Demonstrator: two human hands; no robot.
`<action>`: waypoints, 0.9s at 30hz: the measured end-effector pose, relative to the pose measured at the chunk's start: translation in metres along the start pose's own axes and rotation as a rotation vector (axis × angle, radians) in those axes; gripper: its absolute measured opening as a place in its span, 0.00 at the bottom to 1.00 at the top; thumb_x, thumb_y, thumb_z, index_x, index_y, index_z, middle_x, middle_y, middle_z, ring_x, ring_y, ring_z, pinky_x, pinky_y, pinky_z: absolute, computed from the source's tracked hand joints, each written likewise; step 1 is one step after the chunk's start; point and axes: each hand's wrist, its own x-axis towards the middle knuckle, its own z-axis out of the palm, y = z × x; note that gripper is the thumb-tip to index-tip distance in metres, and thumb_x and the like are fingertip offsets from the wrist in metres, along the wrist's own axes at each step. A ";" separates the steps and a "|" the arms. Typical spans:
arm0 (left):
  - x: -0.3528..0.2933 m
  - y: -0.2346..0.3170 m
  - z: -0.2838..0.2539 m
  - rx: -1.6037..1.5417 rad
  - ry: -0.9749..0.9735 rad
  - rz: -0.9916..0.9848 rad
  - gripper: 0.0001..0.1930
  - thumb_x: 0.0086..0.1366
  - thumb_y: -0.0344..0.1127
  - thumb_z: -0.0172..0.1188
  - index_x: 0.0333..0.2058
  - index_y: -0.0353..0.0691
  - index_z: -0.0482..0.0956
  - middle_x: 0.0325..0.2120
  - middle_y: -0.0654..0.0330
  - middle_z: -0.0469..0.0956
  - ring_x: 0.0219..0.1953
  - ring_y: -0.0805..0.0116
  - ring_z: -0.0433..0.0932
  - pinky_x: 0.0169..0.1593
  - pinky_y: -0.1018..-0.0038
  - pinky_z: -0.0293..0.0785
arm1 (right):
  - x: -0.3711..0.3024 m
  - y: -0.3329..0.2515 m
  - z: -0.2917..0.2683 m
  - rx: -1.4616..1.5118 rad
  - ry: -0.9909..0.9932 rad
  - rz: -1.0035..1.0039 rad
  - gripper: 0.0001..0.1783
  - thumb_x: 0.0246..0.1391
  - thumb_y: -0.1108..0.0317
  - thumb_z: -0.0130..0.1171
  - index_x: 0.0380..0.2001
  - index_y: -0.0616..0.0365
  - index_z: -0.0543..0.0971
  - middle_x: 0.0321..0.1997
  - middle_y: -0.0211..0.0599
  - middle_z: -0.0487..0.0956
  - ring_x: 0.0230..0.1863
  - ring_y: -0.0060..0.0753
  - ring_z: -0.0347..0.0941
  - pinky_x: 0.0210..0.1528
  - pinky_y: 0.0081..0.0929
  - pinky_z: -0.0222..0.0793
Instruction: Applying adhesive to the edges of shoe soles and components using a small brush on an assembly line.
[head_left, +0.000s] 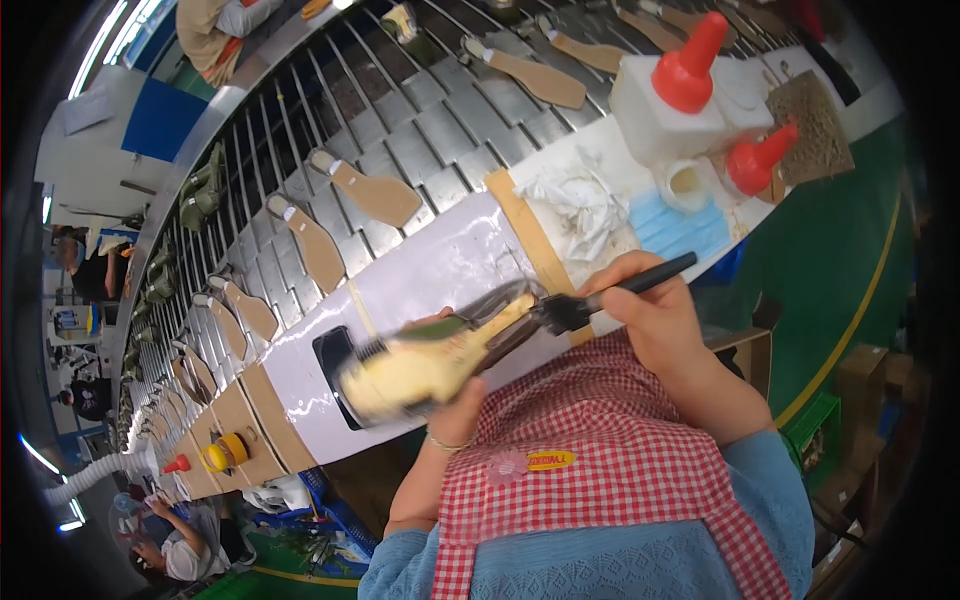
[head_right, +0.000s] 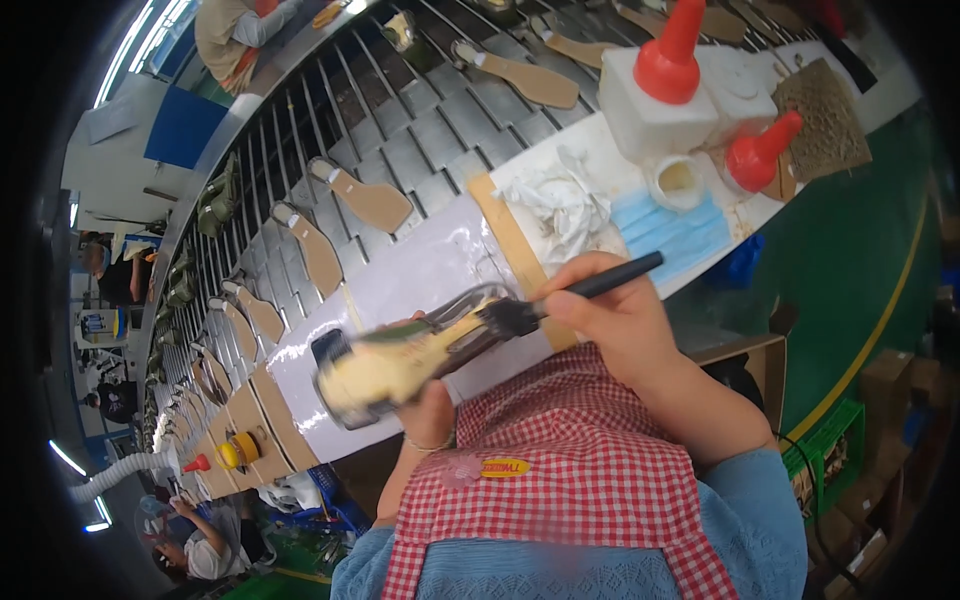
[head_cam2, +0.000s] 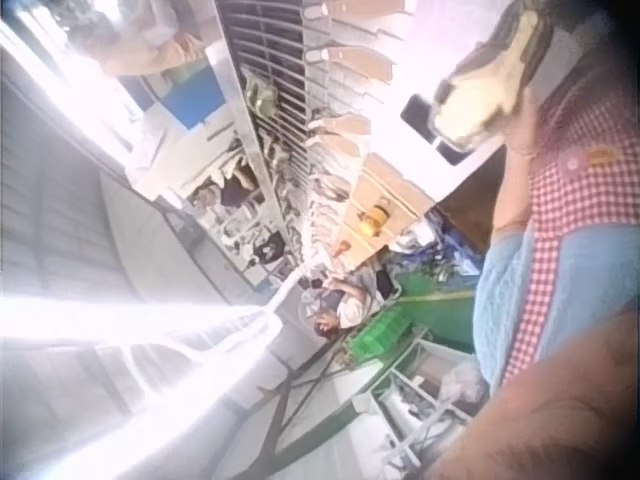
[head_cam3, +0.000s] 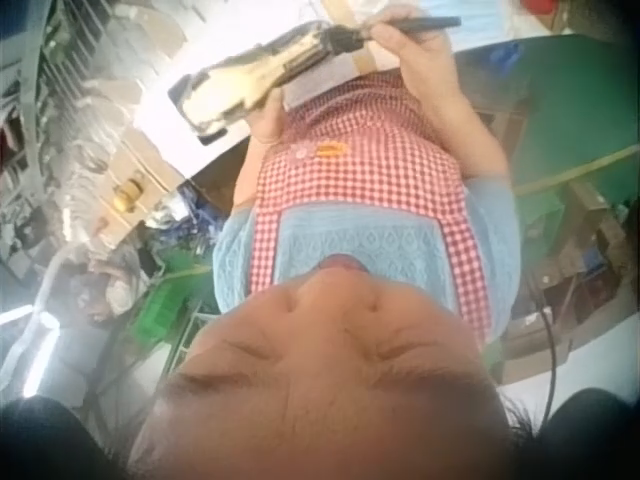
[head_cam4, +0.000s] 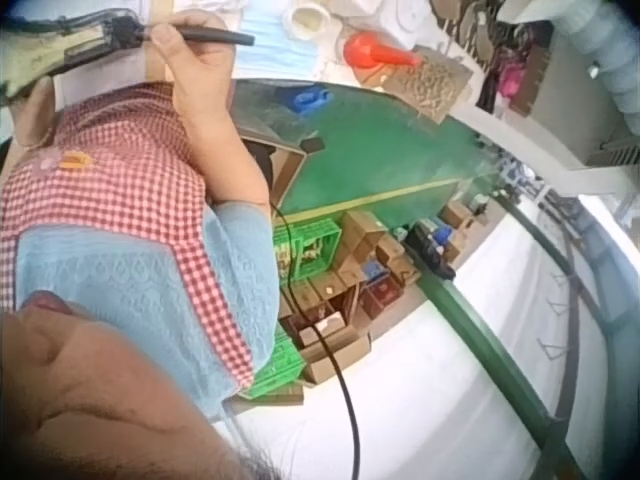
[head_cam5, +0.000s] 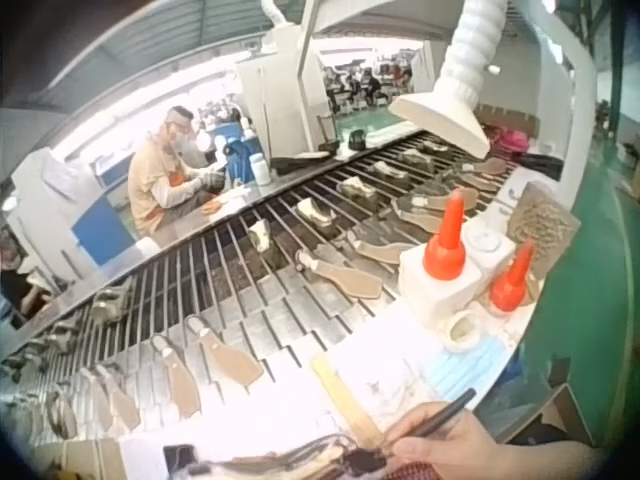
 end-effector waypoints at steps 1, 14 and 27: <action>0.008 0.010 -0.010 -0.247 0.031 -0.092 0.46 0.52 0.57 0.65 0.61 0.37 0.53 0.54 0.52 0.65 0.59 0.53 0.62 0.64 0.59 0.56 | -0.003 -0.010 0.004 0.044 0.052 -0.066 0.08 0.49 0.76 0.61 0.34 0.60 0.75 0.35 0.36 0.79 0.37 0.24 0.73 0.42 0.21 0.68; 0.318 0.027 -0.084 -0.572 -0.028 -0.110 0.22 0.57 0.33 0.63 0.50 0.45 0.70 0.47 0.59 0.74 0.51 0.60 0.71 0.54 0.55 0.66 | 0.025 -0.023 -0.014 0.055 0.140 -0.135 0.10 0.45 0.76 0.62 0.32 0.63 0.73 0.36 0.45 0.79 0.40 0.34 0.75 0.48 0.30 0.68; 0.505 -0.097 -0.134 -0.292 -0.190 -0.283 0.28 0.53 0.24 0.62 0.53 0.45 0.65 0.46 0.65 0.73 0.50 0.65 0.72 0.51 0.64 0.68 | 0.079 -0.013 -0.010 0.036 0.341 -0.046 0.10 0.44 0.76 0.62 0.31 0.63 0.74 0.34 0.44 0.78 0.39 0.37 0.76 0.48 0.32 0.69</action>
